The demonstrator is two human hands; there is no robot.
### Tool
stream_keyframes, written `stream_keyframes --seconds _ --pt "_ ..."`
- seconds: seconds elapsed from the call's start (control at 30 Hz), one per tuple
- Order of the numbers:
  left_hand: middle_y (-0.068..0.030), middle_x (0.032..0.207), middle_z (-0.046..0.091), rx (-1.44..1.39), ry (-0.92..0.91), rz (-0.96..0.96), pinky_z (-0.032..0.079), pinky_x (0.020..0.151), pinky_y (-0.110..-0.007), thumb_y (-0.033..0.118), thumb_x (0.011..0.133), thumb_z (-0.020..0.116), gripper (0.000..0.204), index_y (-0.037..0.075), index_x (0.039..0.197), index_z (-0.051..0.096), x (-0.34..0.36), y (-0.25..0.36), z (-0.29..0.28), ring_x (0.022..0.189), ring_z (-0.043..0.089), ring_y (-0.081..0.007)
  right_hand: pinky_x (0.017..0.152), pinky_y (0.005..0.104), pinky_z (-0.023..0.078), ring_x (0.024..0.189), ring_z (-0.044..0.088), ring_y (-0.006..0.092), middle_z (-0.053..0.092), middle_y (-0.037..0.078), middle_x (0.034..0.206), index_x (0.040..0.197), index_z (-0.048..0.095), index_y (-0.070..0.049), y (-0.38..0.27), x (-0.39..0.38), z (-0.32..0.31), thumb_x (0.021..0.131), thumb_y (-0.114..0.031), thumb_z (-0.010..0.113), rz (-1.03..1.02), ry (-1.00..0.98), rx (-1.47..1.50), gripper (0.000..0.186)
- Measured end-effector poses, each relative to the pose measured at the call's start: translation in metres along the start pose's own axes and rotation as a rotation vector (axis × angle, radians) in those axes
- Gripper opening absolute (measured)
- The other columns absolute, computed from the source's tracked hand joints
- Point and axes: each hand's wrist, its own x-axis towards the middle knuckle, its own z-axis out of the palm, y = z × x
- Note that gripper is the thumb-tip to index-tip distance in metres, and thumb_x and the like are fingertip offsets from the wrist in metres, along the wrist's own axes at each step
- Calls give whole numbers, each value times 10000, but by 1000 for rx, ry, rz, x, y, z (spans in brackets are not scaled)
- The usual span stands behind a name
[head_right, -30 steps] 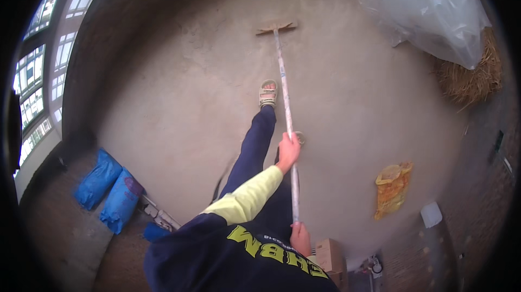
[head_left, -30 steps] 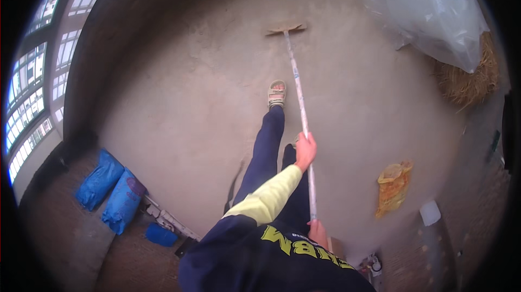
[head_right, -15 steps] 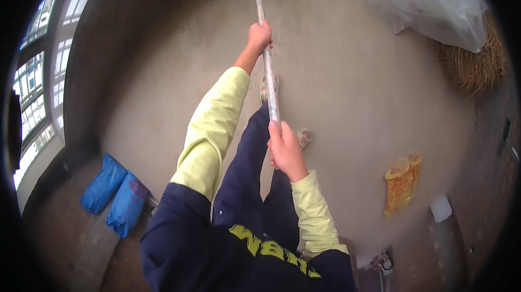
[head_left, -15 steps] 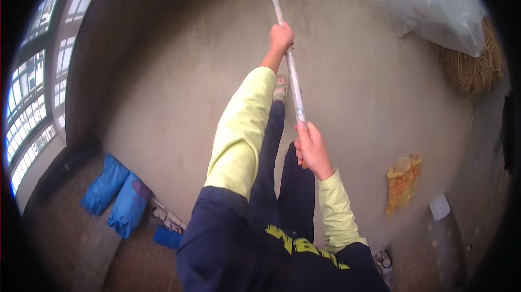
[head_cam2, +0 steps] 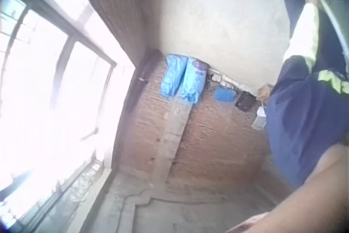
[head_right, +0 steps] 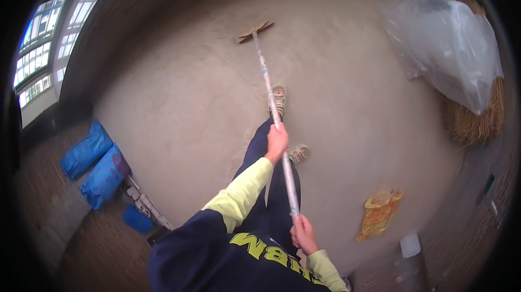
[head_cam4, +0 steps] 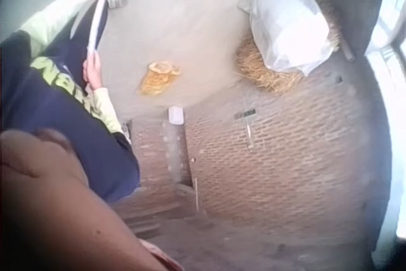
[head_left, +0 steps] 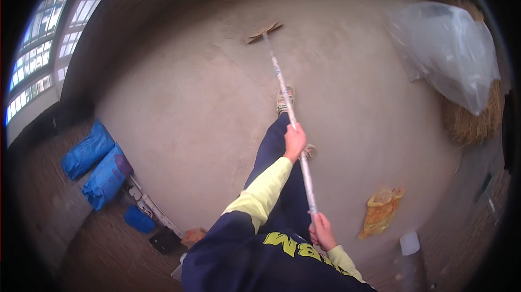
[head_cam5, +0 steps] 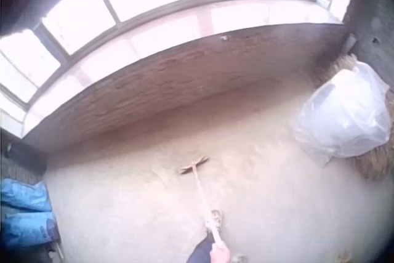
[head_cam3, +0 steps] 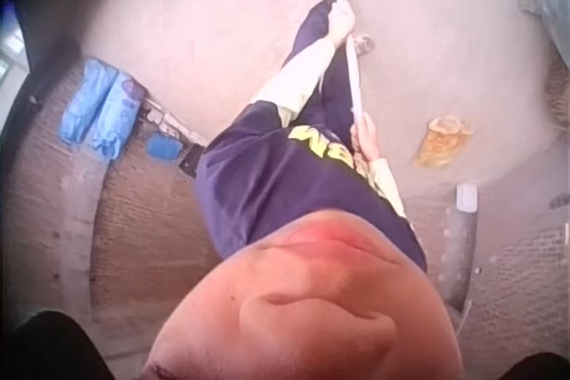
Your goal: Sweep the concrete floor using a push broom in an unfinished building.
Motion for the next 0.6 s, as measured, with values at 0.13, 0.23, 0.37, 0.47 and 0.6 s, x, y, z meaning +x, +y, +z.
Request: stream_keyframes --seconds 0.13,0.23,0.37,0.47,0.6 --pt "-226 602 524 -121 -19 -58 440 371 -390 267 867 349 314 -43 840 389 3 30 20 412 533 -314 290 195 208 323 251 39 318 -34 504 1074 452 -116 -36 -1 -26 891 -343 349 57 167 -149 309" --pt "-215 577 520 -202 -62 -154 442 375 -390 267 865 343 322 -51 841 385 5 42 31 430 543 -314 280 192 195 324 256 28 314 -53 484 1000 469 -102 -51 -3 -32 886 -314 376 1 259 -211 258" --pt "-245 609 529 -35 82 94 456 482 -426 261 854 362 317 -53 845 404 39 25 43 537 561 -369 368 205 271 408 329 35 371 -41 508 911 525 -51 -16 58 -48 884 -280 400 -243 279 -349 263" --pt "-274 659 536 -77 279 226 428 627 -447 247 841 375 335 -72 791 468 92 18 43 690 537 -433 381 203 282 423 344 34 385 -45 523 894 531 -43 -35 101 -43 881 -281 409 -435 217 -404 268" --pt "-181 538 529 -134 47 93 435 452 -401 275 849 368 425 -41 589 482 79 48 32 492 559 -313 312 204 254 347 312 36 345 -55 495 862 468 -80 -44 70 -30 879 -293 410 -361 -12 -140 222"
